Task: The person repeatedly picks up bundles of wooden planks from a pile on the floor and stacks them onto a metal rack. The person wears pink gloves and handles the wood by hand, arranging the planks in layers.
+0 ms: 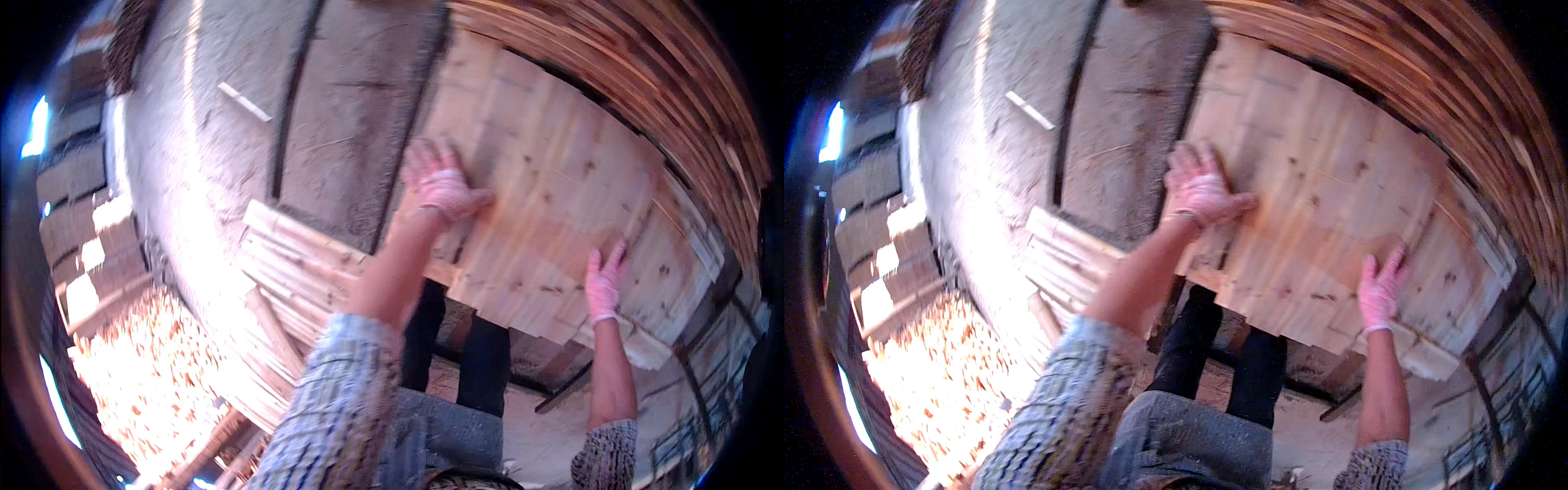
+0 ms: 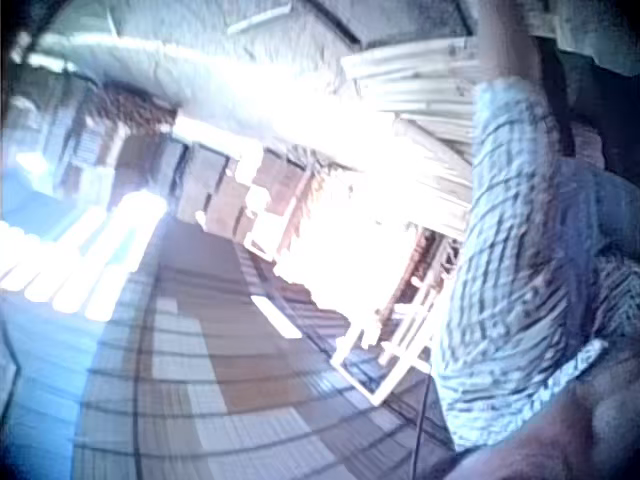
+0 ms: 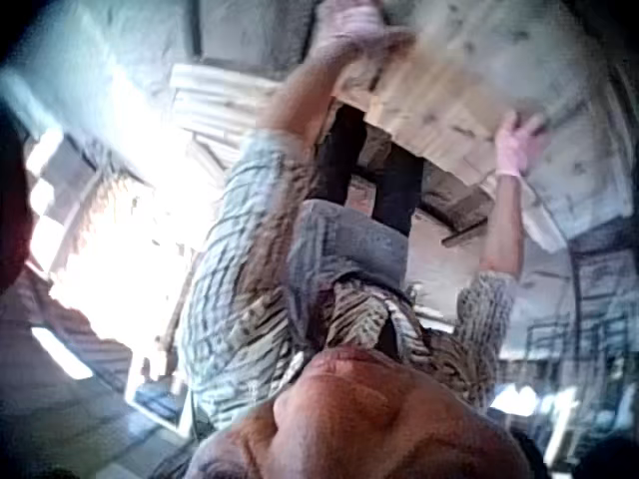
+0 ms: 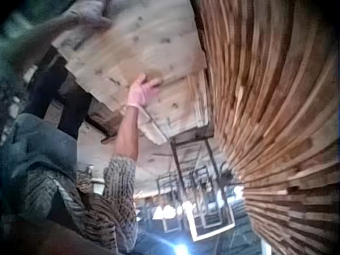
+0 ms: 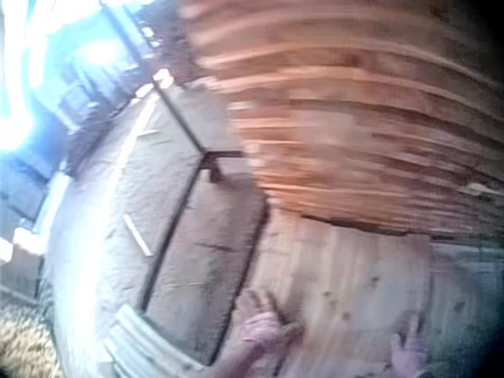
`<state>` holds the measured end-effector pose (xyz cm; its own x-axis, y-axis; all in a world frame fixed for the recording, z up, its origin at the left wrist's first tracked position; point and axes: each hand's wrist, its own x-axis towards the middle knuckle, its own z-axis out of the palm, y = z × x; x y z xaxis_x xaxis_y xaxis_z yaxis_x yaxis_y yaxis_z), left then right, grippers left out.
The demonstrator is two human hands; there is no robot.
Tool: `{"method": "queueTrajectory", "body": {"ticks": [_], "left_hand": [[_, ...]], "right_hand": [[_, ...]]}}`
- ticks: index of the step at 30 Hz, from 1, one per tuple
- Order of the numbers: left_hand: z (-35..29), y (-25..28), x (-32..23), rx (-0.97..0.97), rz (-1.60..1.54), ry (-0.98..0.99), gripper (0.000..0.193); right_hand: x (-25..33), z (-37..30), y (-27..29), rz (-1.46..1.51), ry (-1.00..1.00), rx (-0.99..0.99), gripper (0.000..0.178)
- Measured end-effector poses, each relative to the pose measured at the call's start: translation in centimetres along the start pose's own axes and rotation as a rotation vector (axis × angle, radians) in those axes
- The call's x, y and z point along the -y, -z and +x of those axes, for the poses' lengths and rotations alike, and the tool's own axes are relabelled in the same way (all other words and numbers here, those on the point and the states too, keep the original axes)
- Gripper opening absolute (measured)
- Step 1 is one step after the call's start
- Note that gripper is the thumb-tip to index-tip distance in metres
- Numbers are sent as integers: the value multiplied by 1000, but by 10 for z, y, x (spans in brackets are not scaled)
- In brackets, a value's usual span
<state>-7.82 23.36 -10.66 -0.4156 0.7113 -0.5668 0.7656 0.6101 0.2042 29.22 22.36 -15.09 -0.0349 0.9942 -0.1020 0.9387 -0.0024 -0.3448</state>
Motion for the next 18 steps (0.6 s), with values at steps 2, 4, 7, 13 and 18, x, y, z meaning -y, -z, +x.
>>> {"method": "queueTrajectory", "body": {"ticks": [2, 4, 7, 13, 18], "left_hand": [[-23, -9, 7, -237, -55, -74, 116], [-64, -16, 31, -186, -28, -41, 104], [-158, -33, 63, 66, -199, -149, 91], [-327, -82, 192, -180, -917, 517, 55], [-420, -117, 328, -540, -953, 1008, 65]], "right_hand": [[-12, 4, 12, -23, -185, 241, 81], [-11, 9, 25, 41, -149, 392, 80], [35, 2, 36, -237, -106, 452, 77], [194, -118, 58, 113, 478, 819, 39], [279, -240, 9, 65, 257, 1552, 56]]}}
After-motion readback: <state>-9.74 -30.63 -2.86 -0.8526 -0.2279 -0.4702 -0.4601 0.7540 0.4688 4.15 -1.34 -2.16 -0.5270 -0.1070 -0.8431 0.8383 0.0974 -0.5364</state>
